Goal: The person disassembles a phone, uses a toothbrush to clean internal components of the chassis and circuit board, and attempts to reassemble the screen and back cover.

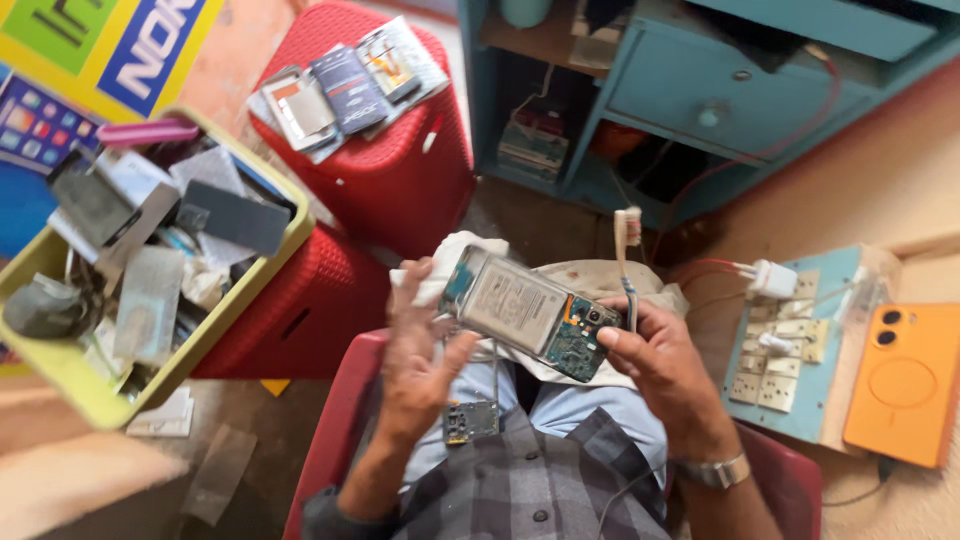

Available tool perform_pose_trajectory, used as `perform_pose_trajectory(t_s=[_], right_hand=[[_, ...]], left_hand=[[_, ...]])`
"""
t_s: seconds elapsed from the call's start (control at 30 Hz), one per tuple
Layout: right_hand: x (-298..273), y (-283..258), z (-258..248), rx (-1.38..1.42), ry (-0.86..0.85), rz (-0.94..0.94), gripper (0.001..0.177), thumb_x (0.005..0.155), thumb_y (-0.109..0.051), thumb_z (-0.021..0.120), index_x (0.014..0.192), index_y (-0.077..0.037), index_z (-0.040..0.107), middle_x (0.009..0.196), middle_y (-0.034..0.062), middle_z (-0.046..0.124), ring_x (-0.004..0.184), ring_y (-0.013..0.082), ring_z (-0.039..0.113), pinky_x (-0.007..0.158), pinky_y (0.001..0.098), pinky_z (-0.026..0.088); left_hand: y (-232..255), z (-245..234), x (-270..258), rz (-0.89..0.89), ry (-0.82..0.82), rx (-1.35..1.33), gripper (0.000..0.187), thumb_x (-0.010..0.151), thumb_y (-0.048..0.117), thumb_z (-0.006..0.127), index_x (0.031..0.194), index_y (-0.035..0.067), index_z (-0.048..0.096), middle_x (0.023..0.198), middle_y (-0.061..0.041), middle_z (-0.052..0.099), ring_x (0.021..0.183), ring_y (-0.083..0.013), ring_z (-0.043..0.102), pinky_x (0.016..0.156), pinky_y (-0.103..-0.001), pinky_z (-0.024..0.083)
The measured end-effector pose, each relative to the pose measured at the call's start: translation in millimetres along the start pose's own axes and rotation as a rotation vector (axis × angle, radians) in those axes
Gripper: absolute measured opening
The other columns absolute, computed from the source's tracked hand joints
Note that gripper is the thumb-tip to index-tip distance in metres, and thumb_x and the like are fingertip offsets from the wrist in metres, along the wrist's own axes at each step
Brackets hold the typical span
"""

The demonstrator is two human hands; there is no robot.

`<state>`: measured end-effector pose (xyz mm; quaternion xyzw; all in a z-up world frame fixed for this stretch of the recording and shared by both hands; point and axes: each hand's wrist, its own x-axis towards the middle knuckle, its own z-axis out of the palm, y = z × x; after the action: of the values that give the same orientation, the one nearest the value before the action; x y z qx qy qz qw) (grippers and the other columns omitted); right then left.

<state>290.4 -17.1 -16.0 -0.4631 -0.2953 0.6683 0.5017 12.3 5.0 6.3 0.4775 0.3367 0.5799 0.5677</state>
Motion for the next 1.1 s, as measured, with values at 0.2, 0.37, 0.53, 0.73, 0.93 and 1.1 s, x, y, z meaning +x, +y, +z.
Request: perform_pose_trajectory(t_s=[0.2, 0.37, 0.53, 0.73, 0.93, 1.1], right_hand=[[9.0, -40.1, -6.4, -0.200, -0.144, 0.205, 0.036, 0.081, -0.009, 0.077, 0.114, 0.004, 0.069, 0.099, 0.0066, 0.075, 0.087, 0.0136, 0.069, 0.079, 0.0271, 0.056], [24.4, -45.3, -11.7, -0.347, -0.293, 0.285, 0.033, 0.083, -0.015, 0.078, 0.111, 0.001, 0.075, 0.092, 0.0021, 0.073, 0.080, 0.0078, 0.063, 0.070, 0.0222, 0.049], [35.3, -44.7, -13.8, -0.329, -0.196, 0.273, 0.030, 0.088, -0.019, 0.078, 0.109, 0.001, 0.074, 0.080, -0.0009, 0.064, 0.063, 0.0040, 0.052, 0.053, 0.0191, 0.038], [19.5, -35.7, -9.1, -0.283, 0.015, 0.179, 0.030, 0.088, -0.021, 0.074, 0.110, -0.001, 0.072, 0.075, -0.0039, 0.062, 0.057, 0.0007, 0.045, 0.046, 0.0160, 0.030], [11.6, -4.2, -2.5, -0.095, 0.026, 0.104, 0.027, 0.092, -0.017, 0.073, 0.111, 0.001, 0.070, 0.074, -0.0031, 0.061, 0.055, 0.0004, 0.045, 0.045, 0.0152, 0.030], [10.5, -3.2, 0.7, -0.096, 0.033, 0.097, 0.022, 0.092, -0.016, 0.073, 0.107, 0.000, 0.068, 0.076, -0.0037, 0.062, 0.056, -0.0006, 0.046, 0.045, 0.0143, 0.031]], left_hand=[[17.3, -16.3, 32.8, 0.068, -0.289, 0.809, 0.038, 0.093, 0.024, 0.076, 0.124, 0.003, 0.068, 0.121, -0.014, 0.073, 0.113, -0.0224, 0.070, 0.097, -0.036, 0.056], [7.6, 9.7, 53.6, -0.458, -0.720, 0.637, 0.033, 0.097, 0.029, 0.069, 0.117, 0.003, 0.072, 0.092, -0.008, 0.073, 0.084, -0.0162, 0.068, 0.075, -0.031, 0.054], [-31.8, 34.2, 38.2, -0.608, -0.621, 0.096, 0.029, 0.100, 0.024, 0.069, 0.116, 0.000, 0.066, 0.093, -0.003, 0.070, 0.085, -0.0088, 0.063, 0.074, -0.025, 0.054], [-47.1, 36.9, 15.0, -0.628, -0.261, -0.275, 0.032, 0.101, 0.019, 0.066, 0.125, 0.001, 0.057, 0.099, -0.004, 0.071, 0.088, -0.0074, 0.066, 0.079, -0.023, 0.055], [-39.6, 36.8, 10.6, -0.650, -0.243, -0.189, 0.034, 0.104, 0.021, 0.061, 0.133, 0.003, 0.055, 0.095, -0.003, 0.068, 0.076, -0.0034, 0.056, 0.061, -0.017, 0.043], [-33.4, 35.2, 9.4, -0.709, -0.220, -0.213, 0.034, 0.106, 0.028, 0.052, 0.130, 0.004, 0.056, 0.101, 0.003, 0.067, 0.083, 0.0004, 0.063, 0.065, -0.016, 0.049]])
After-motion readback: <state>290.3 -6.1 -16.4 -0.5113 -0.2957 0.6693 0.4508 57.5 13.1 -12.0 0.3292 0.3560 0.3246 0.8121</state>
